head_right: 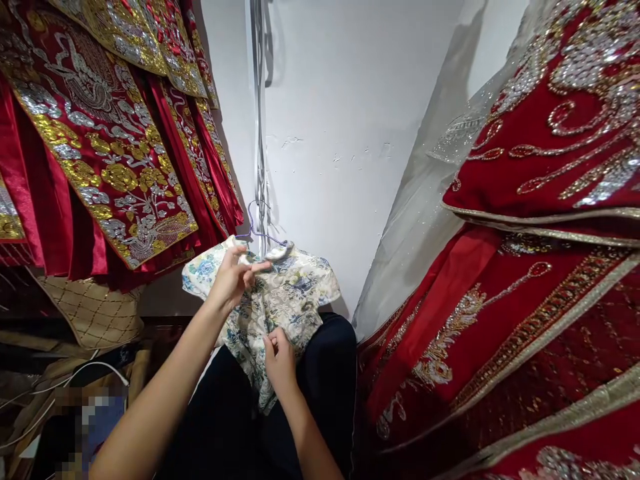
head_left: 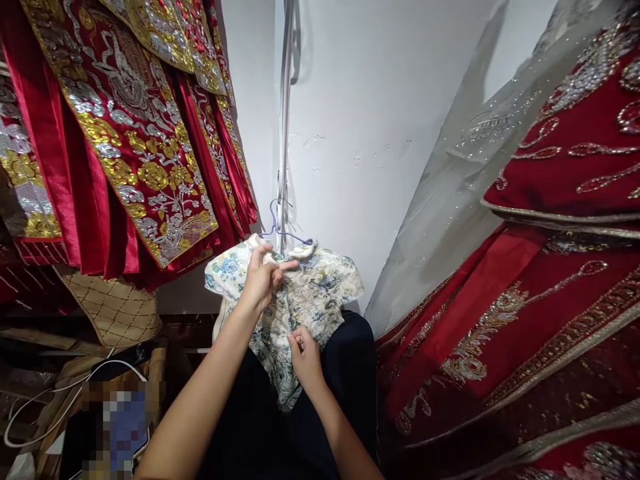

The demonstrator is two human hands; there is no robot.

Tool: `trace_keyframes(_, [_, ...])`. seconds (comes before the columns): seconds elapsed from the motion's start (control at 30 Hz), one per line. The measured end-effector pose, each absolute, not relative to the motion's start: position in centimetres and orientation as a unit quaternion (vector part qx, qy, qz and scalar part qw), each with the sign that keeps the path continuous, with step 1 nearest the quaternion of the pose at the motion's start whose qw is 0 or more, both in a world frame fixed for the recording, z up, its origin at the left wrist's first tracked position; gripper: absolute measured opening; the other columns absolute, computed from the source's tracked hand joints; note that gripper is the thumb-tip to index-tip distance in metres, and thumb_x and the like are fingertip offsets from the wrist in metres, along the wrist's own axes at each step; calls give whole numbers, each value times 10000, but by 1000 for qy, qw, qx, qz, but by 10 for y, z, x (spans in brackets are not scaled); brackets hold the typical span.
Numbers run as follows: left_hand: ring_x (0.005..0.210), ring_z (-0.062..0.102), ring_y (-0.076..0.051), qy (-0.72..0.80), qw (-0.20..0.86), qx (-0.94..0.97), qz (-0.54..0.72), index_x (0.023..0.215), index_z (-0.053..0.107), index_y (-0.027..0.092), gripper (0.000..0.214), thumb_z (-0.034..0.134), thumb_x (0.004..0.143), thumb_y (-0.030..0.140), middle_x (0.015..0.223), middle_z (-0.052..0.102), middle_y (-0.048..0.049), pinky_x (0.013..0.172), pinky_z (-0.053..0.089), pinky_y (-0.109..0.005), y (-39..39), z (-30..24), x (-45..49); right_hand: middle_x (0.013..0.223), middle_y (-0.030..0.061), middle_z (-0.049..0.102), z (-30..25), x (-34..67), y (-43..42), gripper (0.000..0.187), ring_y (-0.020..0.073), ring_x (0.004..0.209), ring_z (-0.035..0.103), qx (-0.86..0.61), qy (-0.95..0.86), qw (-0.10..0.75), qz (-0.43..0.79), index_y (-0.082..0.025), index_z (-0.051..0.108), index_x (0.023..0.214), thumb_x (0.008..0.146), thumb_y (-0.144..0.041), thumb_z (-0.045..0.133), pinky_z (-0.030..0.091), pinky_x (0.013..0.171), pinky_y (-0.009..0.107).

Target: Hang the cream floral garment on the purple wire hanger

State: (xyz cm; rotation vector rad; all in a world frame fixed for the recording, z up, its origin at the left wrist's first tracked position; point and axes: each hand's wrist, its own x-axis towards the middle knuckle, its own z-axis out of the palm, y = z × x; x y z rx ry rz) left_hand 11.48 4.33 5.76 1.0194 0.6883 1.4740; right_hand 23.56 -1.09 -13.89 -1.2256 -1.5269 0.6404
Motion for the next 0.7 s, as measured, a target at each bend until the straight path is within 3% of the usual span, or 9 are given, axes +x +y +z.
trace_keyframes(0.13, [451, 559, -59, 262, 528, 486, 645, 1142, 351, 254, 518, 526, 681, 94, 899, 698, -33, 457, 328, -162, 59, 104, 119, 587, -36, 436, -141, 243, 1, 201, 157, 522, 418, -492, -682, 476, 255, -242, 462, 761, 893, -392, 475, 302, 545, 283])
trace_keyframes(0.27, [437, 574, -76, 276, 497, 550, 612, 1224, 345, 240, 521, 507, 741, 131, 861, 719, -40, 464, 381, -180, 45, 102, 117, 593, -39, 456, -119, 254, 13, 212, 140, 528, 424, -451, -699, 453, 320, -228, 507, 771, 861, -417, 537, 327, 520, 269])
trace_keyframes(0.37, [421, 582, -95, 297, 484, 583, 581, 1338, 327, 239, 582, 496, 787, 163, 838, 720, -42, 452, 399, -204, 33, 90, 112, 756, 11, 589, -67, 262, 23, 325, 156, 608, 509, -417, -681, 488, 352, -203, 566, 1079, 883, -461, 544, 388, 537, 273])
trace_keyframes(0.47, [420, 583, -100, 297, 475, 601, 570, 1394, 321, 250, 601, 488, 820, 190, 840, 721, -43, 465, 429, -225, 28, 83, 107, 879, 35, 640, 5, 268, 34, 493, 170, 698, 569, -383, -682, 543, 306, -229, 405, 1415, 963, -423, 432, 433, 598, 286])
trace_keyframes(0.53, [406, 567, -93, 292, 464, 603, 579, 1404, 325, 255, 611, 490, 819, 195, 843, 722, -41, 462, 435, -226, 28, 82, 105, 896, 32, 655, 48, 269, 43, 429, 157, 699, 564, -370, -730, 527, 231, -245, 486, 1381, 973, -364, 421, 424, 638, 284])
trace_keyframes(0.6, [382, 541, -83, 290, 455, 602, 588, 1415, 323, 261, 637, 496, 805, 190, 843, 721, -34, 445, 434, -224, 28, 82, 101, 901, 29, 676, 80, 270, 50, 335, 152, 712, 570, -363, -793, 452, 185, -239, 622, 1238, 954, -332, 470, 408, 657, 278])
trace_keyframes(0.7, [362, 526, -90, 296, 452, 608, 582, 1444, 305, 269, 676, 496, 801, 189, 798, 711, -18, 424, 438, -229, 27, 80, 97, 793, 5, 671, 106, 267, 57, 227, 143, 670, 554, -362, -856, 340, 144, -222, 694, 1057, 927, -311, 531, 370, 637, 259])
